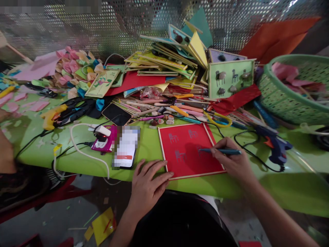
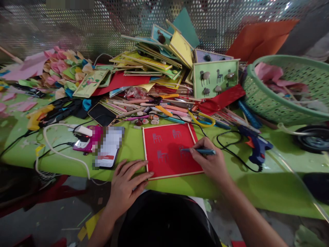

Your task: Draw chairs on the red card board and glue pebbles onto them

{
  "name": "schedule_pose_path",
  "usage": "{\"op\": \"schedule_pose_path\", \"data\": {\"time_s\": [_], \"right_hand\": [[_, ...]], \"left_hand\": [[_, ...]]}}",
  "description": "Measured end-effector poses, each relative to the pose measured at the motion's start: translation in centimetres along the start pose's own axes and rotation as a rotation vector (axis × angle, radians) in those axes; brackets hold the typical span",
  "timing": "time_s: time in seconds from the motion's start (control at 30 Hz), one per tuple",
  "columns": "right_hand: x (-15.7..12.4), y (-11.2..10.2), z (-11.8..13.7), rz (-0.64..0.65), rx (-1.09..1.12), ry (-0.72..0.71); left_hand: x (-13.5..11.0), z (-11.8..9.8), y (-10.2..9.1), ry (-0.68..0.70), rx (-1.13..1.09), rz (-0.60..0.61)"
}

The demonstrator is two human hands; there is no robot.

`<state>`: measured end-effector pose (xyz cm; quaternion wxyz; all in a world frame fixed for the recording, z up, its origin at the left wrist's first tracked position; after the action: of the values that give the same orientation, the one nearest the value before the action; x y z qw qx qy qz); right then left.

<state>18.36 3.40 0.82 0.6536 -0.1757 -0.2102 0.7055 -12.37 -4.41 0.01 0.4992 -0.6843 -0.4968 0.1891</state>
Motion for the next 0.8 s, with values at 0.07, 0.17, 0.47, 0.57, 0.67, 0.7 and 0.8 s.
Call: {"op": "schedule_pose_path", "data": {"time_s": [0.07,0.17,0.47,0.57,0.67,0.7,0.8], "right_hand": [[0.04,-0.03,-0.08,-0.011,-0.001,-0.004],[0.07,-0.06,-0.07,-0.023,0.011,-0.003],[0.04,-0.09,0.15,-0.001,0.106,0.006],[0.13,-0.04,0.39,0.005,0.102,-0.008],[0.18,0.01,0.54,0.022,0.095,-0.014],[0.18,0.03,0.52,0.025,0.089,-0.016],[0.16,0.08,0.23,0.021,0.056,-0.018]], "left_hand": [[0.01,0.01,0.00,0.003,-0.002,-0.002],[0.09,-0.03,-0.05,0.007,-0.001,-0.006],[0.18,-0.07,-0.09,0.013,0.002,-0.017],[0.11,-0.04,0.01,0.010,-0.004,-0.010],[0.07,-0.02,0.08,0.010,-0.002,-0.006],[0.06,0.00,0.09,0.008,-0.002,-0.004],[0.02,0.04,0.09,0.007,-0.005,-0.002]]}}
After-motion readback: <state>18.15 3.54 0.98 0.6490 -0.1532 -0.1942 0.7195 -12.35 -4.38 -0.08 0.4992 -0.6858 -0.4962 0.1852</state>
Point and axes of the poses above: each hand's wrist, its own x-axis towards the middle knuckle, its own y-axis out of the palm, z = x × y, the point moved 1 cm from there along x, towards the middle knuckle, and after that the axes turned 9 degrees about z, right-handed, at the moved point
